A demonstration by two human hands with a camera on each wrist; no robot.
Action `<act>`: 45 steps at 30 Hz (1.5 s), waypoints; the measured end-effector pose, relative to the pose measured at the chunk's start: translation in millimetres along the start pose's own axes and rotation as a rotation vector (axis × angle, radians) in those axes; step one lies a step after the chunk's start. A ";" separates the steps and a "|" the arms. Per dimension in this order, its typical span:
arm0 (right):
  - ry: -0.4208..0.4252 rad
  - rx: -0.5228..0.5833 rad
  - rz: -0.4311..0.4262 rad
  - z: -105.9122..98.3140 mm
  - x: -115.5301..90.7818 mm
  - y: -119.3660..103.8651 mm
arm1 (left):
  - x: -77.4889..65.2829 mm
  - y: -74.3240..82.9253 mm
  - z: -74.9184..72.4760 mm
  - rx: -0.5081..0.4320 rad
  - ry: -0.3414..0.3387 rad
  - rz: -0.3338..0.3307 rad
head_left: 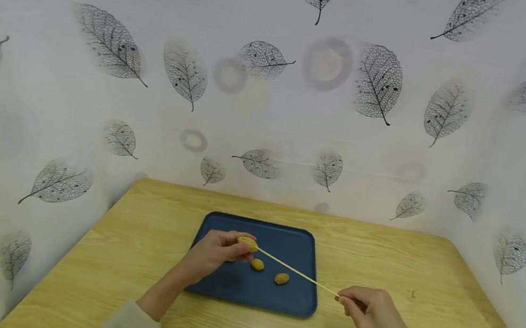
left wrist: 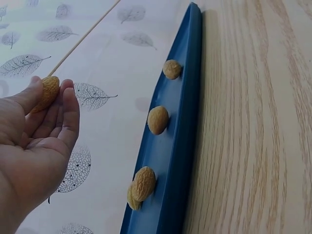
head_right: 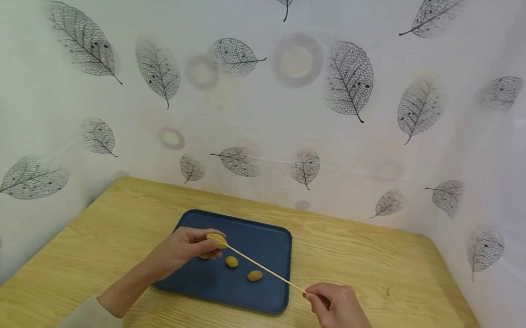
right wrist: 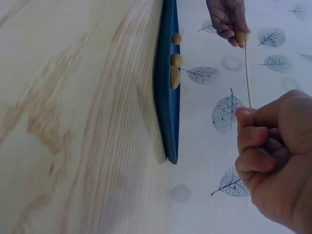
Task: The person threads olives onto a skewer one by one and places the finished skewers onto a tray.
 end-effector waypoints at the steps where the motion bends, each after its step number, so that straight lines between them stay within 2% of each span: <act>1: 0.002 0.003 -0.004 0.8 0.2 -0.4 | 0.0 -0.2 -0.2 0.006 0.000 0.001; 16: 0.025 0.012 -0.037 7.9 0.2 -4.1 | -2.9 3.0 0.5 0.003 -0.027 0.053; 26: 0.018 0.015 -0.054 11.7 0.5 -7.0 | -5.3 3.0 1.1 0.044 -0.022 0.066; 38: -0.042 0.064 0.045 14.4 3.7 -9.2 | -4.2 3.7 -0.8 0.027 -0.028 0.078; 45: -0.048 0.066 0.039 15.4 6.0 -8.7 | -4.9 3.9 -0.4 0.026 -0.029 0.074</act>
Point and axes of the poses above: each hand's wrist, its own x-axis towards the middle knuckle, its own z-axis out of the palm, y = z × x, the point moved 4 cm from there along x, towards the middle knuckle, and after that the axes turned 8 degrees about y, right-handed, at the moved point
